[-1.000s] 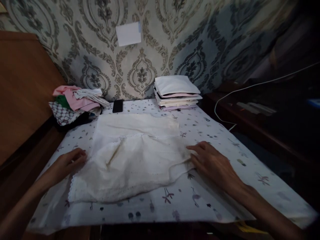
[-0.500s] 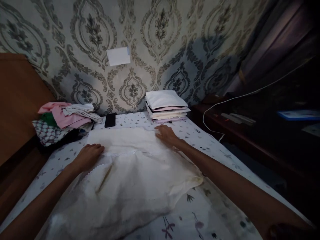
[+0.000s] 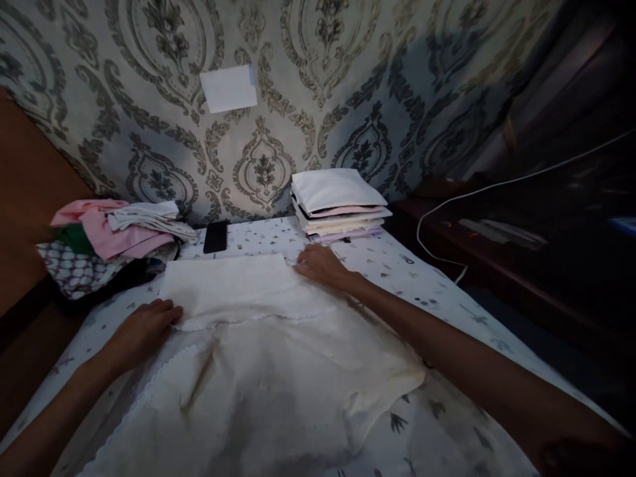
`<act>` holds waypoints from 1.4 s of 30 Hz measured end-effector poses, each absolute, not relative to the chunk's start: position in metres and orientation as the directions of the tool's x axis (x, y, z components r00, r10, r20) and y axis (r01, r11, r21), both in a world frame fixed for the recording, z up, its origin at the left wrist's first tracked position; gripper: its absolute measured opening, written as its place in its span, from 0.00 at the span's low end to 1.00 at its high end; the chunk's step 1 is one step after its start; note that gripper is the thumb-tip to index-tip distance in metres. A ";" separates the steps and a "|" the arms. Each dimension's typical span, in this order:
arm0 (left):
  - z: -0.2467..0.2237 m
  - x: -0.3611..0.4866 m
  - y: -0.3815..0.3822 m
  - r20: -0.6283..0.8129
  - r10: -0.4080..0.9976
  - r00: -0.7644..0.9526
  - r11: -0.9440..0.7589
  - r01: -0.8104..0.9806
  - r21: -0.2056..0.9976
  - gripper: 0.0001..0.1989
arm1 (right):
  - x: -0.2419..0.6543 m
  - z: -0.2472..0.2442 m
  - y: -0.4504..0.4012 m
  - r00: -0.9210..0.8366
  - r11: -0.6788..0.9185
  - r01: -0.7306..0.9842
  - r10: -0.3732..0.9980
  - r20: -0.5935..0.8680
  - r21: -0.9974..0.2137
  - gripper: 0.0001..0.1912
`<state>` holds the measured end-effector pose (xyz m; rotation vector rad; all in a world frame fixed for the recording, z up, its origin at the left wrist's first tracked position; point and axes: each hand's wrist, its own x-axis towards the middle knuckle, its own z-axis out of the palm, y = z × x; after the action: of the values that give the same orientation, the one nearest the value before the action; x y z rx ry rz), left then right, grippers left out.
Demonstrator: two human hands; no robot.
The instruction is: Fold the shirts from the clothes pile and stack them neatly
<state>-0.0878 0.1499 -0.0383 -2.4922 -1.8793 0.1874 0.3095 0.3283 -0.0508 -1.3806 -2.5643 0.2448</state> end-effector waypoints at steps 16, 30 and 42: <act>-0.015 -0.074 0.165 0.011 1.000 0.013 -0.011 0.985 -0.173 0.12 | 0.262 -0.063 0.374 -0.432 0.461 0.738 0.884 0.181 -0.492 0.13; -0.005 -0.031 0.076 -0.300 0.948 0.109 0.152 0.671 0.726 0.20 | 0.135 -0.041 0.236 -0.889 0.877 0.282 0.391 0.237 -0.388 0.14; -0.022 -0.097 0.096 -0.219 0.916 -0.337 0.400 0.812 0.425 0.20 | 0.076 -0.061 0.255 -0.654 0.293 0.267 0.755 0.052 -0.918 0.06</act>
<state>-0.0966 0.0957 -0.0222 -1.9547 -2.9604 -0.4431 0.0764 0.2551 -0.0608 -0.9099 -2.0843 1.3399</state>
